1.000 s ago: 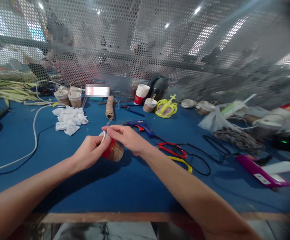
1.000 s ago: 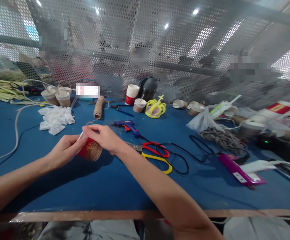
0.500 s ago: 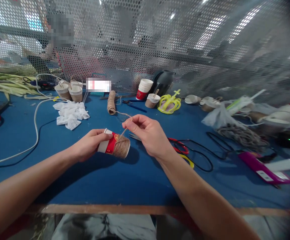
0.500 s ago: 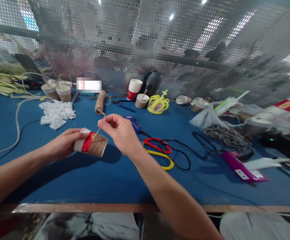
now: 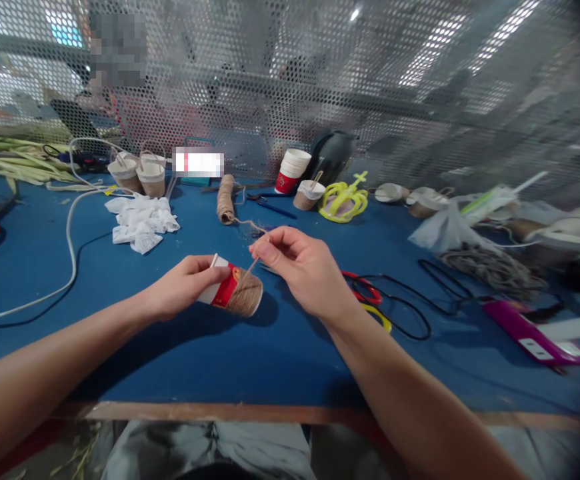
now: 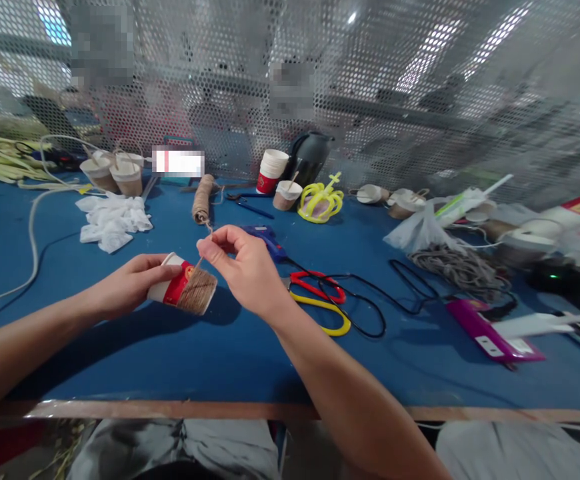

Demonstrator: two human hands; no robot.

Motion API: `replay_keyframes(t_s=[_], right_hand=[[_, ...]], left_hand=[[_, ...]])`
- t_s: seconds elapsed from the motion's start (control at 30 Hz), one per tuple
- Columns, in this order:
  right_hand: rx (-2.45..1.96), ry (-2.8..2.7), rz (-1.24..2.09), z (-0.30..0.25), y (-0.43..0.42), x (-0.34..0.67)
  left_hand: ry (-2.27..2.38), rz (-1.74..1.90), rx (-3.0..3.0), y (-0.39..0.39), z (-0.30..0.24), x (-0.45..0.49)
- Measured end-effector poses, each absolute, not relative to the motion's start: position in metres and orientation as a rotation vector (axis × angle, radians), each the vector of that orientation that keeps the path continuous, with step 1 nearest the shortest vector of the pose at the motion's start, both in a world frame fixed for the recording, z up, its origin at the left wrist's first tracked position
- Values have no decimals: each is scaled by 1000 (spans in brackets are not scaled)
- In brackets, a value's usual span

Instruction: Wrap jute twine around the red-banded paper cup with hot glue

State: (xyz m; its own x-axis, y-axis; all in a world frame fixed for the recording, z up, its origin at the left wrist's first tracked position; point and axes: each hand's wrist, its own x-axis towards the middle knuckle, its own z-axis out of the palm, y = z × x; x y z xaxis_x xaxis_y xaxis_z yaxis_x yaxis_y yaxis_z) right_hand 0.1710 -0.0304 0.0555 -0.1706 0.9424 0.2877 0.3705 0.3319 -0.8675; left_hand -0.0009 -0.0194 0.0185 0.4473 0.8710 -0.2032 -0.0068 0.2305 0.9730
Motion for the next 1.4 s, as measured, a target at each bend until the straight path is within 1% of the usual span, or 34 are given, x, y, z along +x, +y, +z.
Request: replay_keyframes(t_s=[0.17, 0.73, 0.9, 1.4], right_hand=[[-1236, -1720, 801, 50, -24, 171], [-1283, -1766, 881, 46, -24, 167], [-1280, -1792, 885, 45, -24, 167], [-1276, -1744, 1058, 45, -29, 165]], left_hand=[[887, 708, 1338, -24, 22, -3], [789, 744, 1487, -29, 21, -5], [821, 767, 1547, -31, 23, -6], [753, 805, 1842, -32, 18, -14]])
